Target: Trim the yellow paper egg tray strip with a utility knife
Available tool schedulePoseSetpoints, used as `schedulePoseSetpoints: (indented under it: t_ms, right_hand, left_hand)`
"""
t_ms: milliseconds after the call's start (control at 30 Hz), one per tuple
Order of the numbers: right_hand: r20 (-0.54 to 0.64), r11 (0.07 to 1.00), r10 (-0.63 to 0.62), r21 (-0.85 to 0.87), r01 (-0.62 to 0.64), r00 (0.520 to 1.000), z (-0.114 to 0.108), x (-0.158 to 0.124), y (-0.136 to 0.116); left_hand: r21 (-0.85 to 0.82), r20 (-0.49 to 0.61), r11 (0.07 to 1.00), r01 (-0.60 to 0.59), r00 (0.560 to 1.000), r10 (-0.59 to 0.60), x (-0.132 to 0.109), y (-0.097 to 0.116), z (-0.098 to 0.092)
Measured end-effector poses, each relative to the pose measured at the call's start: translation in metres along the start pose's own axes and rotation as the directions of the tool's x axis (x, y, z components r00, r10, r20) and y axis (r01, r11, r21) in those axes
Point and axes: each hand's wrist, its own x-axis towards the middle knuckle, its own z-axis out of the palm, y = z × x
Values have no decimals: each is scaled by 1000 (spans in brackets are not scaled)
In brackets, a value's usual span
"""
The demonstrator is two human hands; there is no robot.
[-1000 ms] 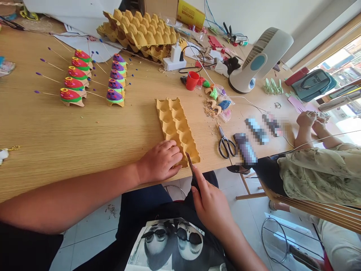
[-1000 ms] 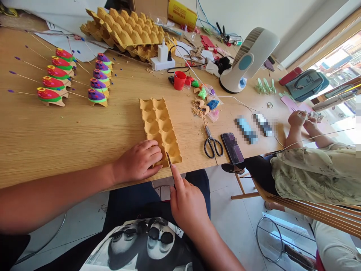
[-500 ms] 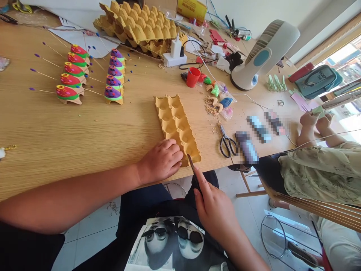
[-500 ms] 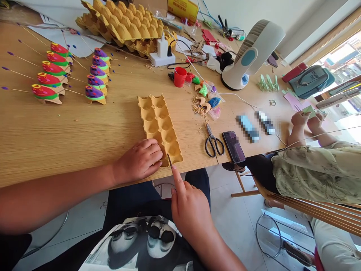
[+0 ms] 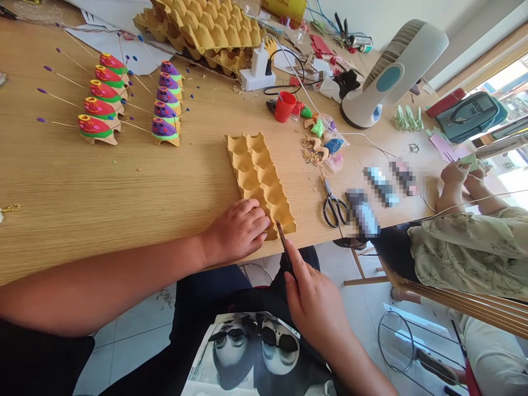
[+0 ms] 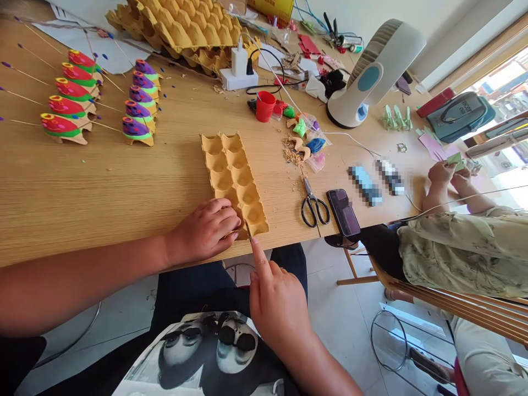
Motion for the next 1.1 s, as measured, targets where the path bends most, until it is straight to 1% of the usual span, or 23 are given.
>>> schedulePoseSetpoints:
  t_ms: [233, 533, 667, 933, 1100]
  right_hand:
    - [-5, 998, -14, -57, 14, 1000, 0, 1, -1]
    - [20, 1000, 1, -31, 0, 1000, -4, 1, 2]
    - [36, 998, -6, -64, 8, 999, -1, 1, 1]
    - [8, 997, -22, -78, 23, 1000, 0, -2, 4]
    - [24, 998, -17, -64, 19, 1000, -2, 0, 5]
  left_hand:
    - [8, -3, 1000, -9, 1000, 9, 0, 0, 0]
    - [0, -3, 1000, -3, 1000, 3, 0, -1, 0]
    - [10, 8, 1000, -8, 1000, 8, 0, 0, -1]
    - [-40, -6, 999, 12, 1000, -13, 0, 0, -1]
    - [-20, 10, 1000, 5, 1000, -5, 0, 0, -2]
